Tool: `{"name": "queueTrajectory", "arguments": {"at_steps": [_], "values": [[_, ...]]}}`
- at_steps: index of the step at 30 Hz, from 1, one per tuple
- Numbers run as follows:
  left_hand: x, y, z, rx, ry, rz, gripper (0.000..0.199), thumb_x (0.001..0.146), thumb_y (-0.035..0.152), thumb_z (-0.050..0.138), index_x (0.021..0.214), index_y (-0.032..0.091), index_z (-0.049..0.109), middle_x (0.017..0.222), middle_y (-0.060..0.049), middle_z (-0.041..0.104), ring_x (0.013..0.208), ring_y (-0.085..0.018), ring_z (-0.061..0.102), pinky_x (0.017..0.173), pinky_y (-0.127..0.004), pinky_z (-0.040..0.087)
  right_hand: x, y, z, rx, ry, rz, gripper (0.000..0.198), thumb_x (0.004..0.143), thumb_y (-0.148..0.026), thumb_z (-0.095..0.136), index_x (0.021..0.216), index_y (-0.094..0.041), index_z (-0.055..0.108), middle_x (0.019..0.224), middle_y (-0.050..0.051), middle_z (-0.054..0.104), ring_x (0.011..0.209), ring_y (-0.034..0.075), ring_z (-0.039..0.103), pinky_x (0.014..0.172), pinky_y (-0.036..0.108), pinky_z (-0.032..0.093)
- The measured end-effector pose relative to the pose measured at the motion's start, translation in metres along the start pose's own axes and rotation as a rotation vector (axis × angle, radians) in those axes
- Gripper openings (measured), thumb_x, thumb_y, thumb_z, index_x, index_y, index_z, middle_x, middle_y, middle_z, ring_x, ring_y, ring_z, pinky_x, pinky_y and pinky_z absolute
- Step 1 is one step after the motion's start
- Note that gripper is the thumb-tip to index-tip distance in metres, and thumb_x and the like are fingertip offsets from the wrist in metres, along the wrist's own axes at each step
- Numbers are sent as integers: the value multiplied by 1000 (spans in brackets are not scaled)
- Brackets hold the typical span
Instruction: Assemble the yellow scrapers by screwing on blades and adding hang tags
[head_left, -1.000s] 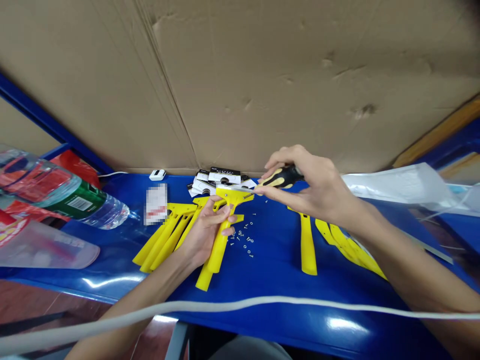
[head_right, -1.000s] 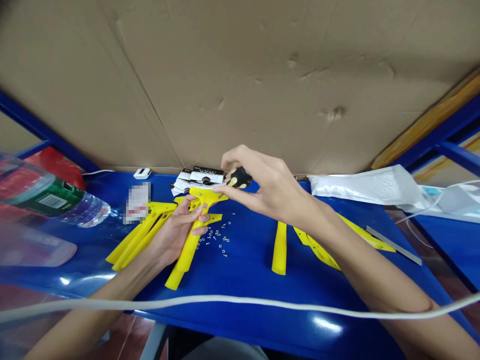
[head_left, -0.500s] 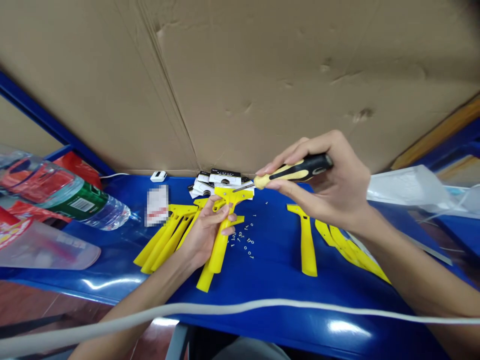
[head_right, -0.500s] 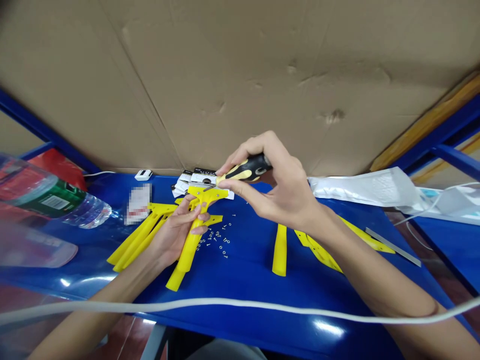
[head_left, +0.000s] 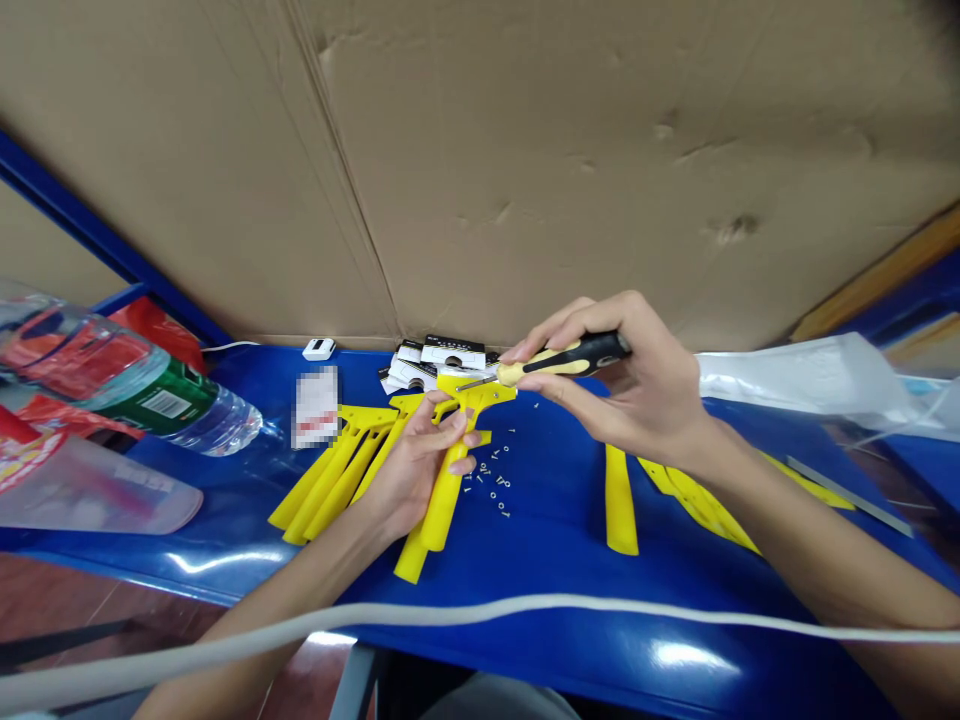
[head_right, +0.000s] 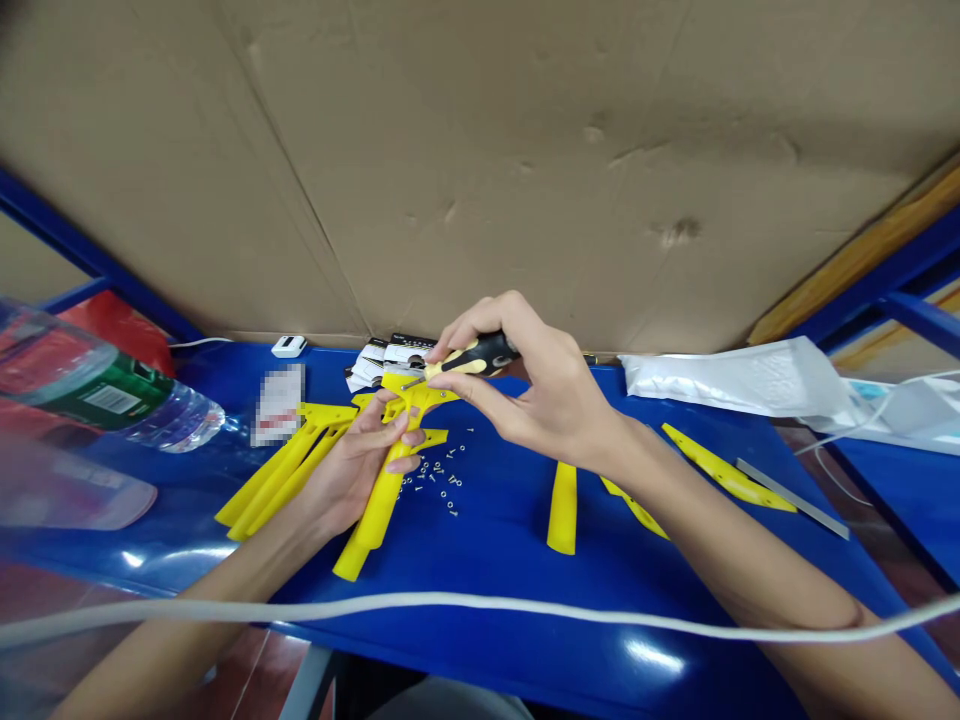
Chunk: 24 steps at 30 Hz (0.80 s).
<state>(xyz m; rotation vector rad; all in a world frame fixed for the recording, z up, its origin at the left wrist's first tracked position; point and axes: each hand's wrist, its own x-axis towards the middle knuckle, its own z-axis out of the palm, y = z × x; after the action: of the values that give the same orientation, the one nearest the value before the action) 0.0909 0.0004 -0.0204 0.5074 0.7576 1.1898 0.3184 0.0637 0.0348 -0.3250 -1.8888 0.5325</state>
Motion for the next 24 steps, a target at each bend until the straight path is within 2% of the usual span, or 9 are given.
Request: {"name": "queueTrajectory", "arguments": {"at_steps": [6,11,16,19,21,24], "values": [[0,-2,-2,3,-5,3,49,84,9,90,113,26,54,102,0,65,73,-9,61,52,-17,40,0,3,-1,-15,-27,-29,33,95,-22,86,116,-27,62,111,6,79,99,25,80,88,44,68],[3,-5,-6,10,17,8,52,80,10,92,110,26,53,99,-1,66,72,-11,62,52,-17,40,2,-5,-4,-107,-215,-77,36,98,-18,79,128,-25,60,129,13,76,120,29,76,101,49,64],[5,-6,-6,18,14,23,52,79,10,93,109,26,53,97,0,66,73,-12,63,52,-18,40,2,-6,-7,-282,-139,-211,34,99,-24,82,129,-24,68,110,8,79,97,26,77,84,42,65],[5,-6,-7,24,19,25,52,80,11,93,109,26,54,99,0,66,73,-12,64,53,-18,40,3,-8,-9,-274,-215,-186,35,101,-24,79,134,-23,67,127,14,76,114,30,75,94,47,65],[5,-6,-7,26,28,31,51,80,11,93,109,26,54,99,0,66,73,-12,63,53,-18,40,3,-9,-10,-253,-251,-159,34,103,-22,74,136,-23,66,130,13,76,115,29,75,96,46,65],[5,-5,-8,25,30,32,51,79,10,93,109,26,55,98,0,65,75,-12,64,53,-18,41,3,-10,-8,-301,-194,-201,27,103,-26,77,128,-24,68,111,8,78,96,25,76,82,40,65]]}}
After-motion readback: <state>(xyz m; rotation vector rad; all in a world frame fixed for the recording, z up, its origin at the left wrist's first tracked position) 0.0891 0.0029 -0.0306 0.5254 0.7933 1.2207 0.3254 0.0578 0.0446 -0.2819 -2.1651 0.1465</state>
